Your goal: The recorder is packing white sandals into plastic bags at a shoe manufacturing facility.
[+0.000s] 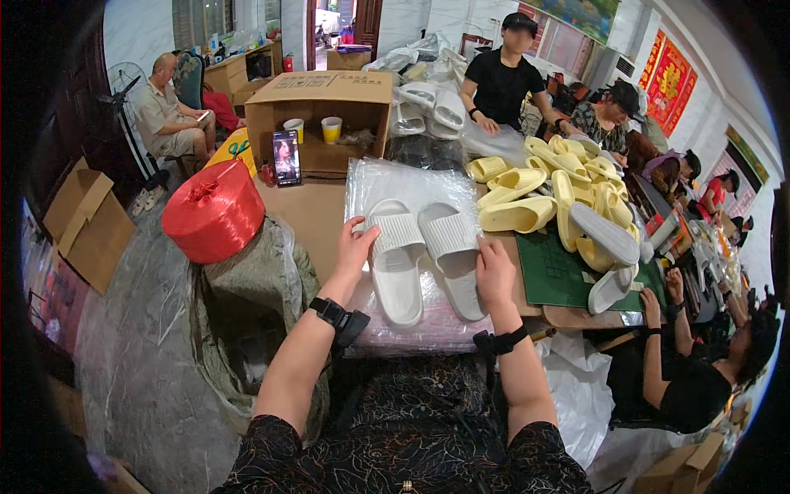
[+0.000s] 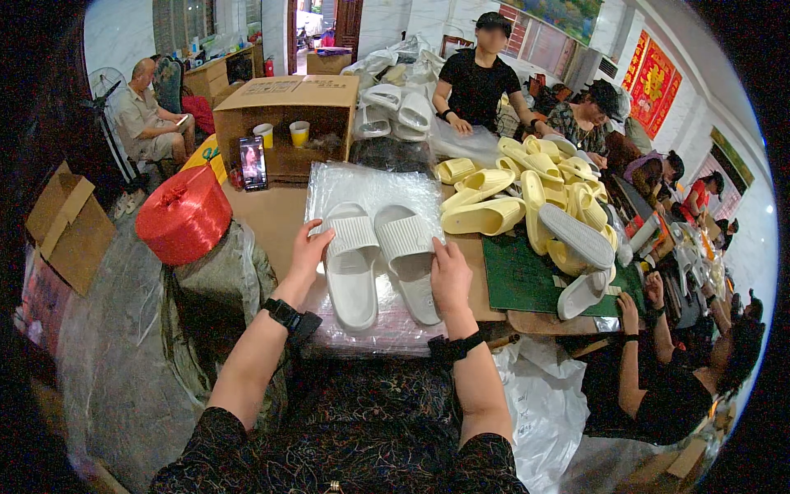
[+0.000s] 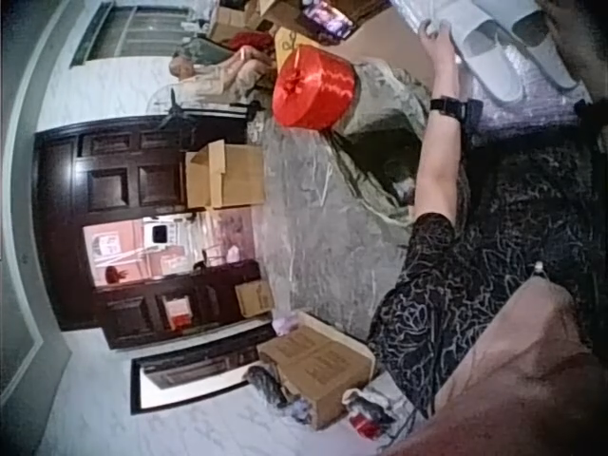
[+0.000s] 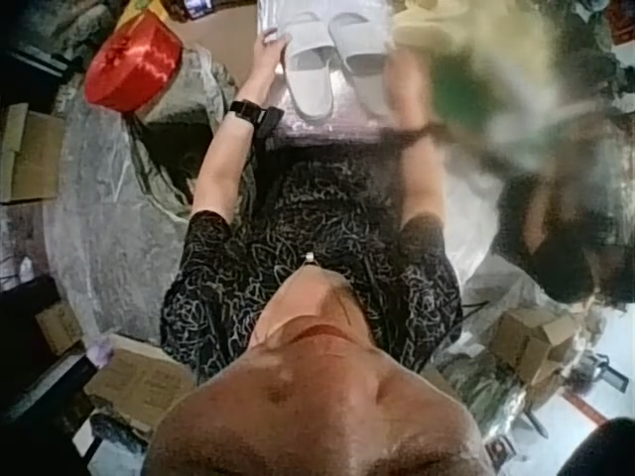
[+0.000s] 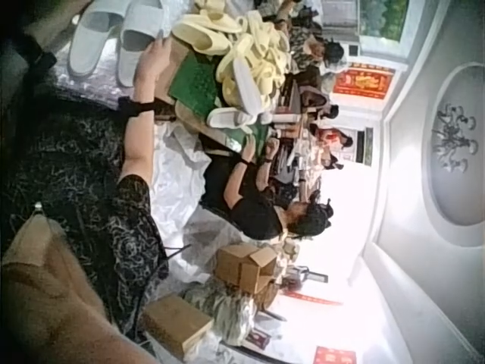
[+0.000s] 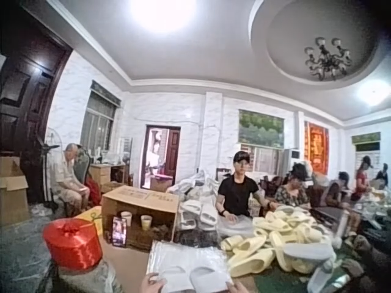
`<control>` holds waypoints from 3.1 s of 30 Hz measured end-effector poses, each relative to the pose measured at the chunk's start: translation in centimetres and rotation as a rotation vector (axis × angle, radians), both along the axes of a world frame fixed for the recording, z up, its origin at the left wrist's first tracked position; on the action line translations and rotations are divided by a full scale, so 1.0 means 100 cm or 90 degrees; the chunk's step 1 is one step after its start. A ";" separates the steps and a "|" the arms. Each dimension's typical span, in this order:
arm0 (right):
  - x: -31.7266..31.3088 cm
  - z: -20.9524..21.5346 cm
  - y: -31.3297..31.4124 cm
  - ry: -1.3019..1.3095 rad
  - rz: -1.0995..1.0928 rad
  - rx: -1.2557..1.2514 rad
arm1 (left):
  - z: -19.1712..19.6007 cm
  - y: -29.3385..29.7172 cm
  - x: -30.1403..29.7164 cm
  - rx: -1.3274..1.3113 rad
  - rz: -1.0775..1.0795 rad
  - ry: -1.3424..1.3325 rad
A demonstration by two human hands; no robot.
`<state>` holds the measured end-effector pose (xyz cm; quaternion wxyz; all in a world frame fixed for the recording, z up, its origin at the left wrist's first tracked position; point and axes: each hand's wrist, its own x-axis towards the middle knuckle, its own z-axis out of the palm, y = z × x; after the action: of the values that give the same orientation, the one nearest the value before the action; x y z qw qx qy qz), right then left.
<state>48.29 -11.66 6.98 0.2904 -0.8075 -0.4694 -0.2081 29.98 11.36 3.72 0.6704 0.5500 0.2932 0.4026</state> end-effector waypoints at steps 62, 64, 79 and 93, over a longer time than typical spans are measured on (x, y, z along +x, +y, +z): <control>-0.042 0.095 0.009 0.477 0.312 0.222 | 0.092 -0.065 -0.051 0.087 -0.066 -0.163; -0.051 0.096 0.002 0.367 0.261 0.287 | 0.087 -0.057 -0.050 0.054 -0.069 -0.214; -0.110 0.009 -0.037 0.130 0.210 -0.056 | -0.010 -0.026 -0.020 0.038 -0.107 0.071; -0.070 -0.042 0.020 0.137 -0.002 -0.063 | 0.011 -0.044 -0.039 0.550 -0.031 0.371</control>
<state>41.29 -9.69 2.82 0.2984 -0.8392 -0.4443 -0.0969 26.11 6.91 4.85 0.2822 0.8724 0.2621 0.3010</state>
